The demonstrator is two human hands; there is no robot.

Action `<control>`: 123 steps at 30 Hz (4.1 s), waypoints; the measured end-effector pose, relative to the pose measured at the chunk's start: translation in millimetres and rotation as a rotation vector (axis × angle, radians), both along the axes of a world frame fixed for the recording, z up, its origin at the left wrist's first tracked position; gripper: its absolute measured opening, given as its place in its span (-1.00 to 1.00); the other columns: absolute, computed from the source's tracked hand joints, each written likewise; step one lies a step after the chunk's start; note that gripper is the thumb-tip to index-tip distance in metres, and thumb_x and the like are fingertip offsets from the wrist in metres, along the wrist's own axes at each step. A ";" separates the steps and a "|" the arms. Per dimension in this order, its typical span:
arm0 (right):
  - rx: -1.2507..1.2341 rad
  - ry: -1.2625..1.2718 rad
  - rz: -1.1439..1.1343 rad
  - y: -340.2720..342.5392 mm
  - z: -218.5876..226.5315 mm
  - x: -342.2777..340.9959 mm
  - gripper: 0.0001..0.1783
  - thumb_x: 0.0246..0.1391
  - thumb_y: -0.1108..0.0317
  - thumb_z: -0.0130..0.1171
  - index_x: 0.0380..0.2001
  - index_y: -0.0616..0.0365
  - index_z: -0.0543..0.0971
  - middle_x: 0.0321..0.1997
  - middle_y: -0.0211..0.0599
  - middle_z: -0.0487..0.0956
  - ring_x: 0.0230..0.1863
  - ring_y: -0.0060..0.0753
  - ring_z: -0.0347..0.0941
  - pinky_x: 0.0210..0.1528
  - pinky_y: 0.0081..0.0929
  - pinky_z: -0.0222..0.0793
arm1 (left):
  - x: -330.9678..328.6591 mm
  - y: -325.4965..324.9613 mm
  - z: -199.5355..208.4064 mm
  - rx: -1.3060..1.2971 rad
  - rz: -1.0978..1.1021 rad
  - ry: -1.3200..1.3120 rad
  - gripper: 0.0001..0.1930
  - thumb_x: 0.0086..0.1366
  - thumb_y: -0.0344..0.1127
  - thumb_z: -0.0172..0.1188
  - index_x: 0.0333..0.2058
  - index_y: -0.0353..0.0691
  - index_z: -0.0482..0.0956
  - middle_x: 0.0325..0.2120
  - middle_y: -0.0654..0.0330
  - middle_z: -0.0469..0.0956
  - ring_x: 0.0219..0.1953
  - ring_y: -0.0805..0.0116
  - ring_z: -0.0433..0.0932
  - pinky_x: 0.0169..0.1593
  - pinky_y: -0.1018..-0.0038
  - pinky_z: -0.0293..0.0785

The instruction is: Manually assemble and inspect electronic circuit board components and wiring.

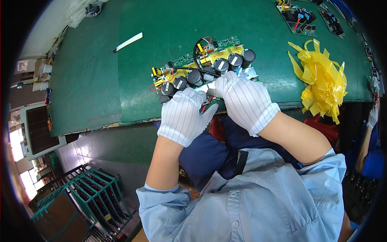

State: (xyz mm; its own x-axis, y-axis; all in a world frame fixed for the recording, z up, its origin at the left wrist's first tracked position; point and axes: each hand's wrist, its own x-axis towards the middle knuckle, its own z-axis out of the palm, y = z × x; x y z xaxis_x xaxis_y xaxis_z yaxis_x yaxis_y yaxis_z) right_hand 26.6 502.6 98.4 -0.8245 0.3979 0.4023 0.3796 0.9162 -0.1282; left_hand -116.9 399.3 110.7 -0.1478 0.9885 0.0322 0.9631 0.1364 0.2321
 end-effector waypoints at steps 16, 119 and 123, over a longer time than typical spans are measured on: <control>-0.088 0.036 0.020 5.9 3.4 5.9 -0.82 -0.12 0.40 0.07 -0.35 0.13 0.41 -0.37 -0.21 0.46 -0.49 -0.32 0.43 -0.53 -0.43 0.33 | -0.3 -0.9 -6.7 0.051 0.010 -0.071 -0.59 0.03 -0.05 0.29 -0.25 -0.24 0.54 -0.42 0.08 0.52 -0.35 0.13 0.53 -0.35 0.28 0.47; -0.584 0.479 -0.336 43.3 -29.7 85.3 -0.75 -0.09 0.32 0.21 -0.26 0.07 0.56 -0.30 -0.22 0.58 -0.31 -0.12 0.52 -0.26 -0.34 0.47 | 12.0 12.1 0.3 0.233 -0.033 0.038 -0.91 0.12 -0.33 0.17 -0.43 -0.20 0.57 -0.53 0.10 0.53 -0.45 0.08 0.50 -0.37 0.25 0.43; -0.313 0.493 -0.125 40.4 -32.6 65.0 -0.94 -0.08 0.35 0.13 -0.47 -0.04 0.56 -0.27 -0.33 0.59 -0.35 -0.23 0.51 -0.30 -0.39 0.48 | 1.2 1.8 11.1 0.126 -0.040 0.023 -0.85 0.18 -0.32 0.06 -0.39 -0.19 0.59 -0.55 0.08 0.52 -0.46 0.04 0.49 -0.36 0.19 0.41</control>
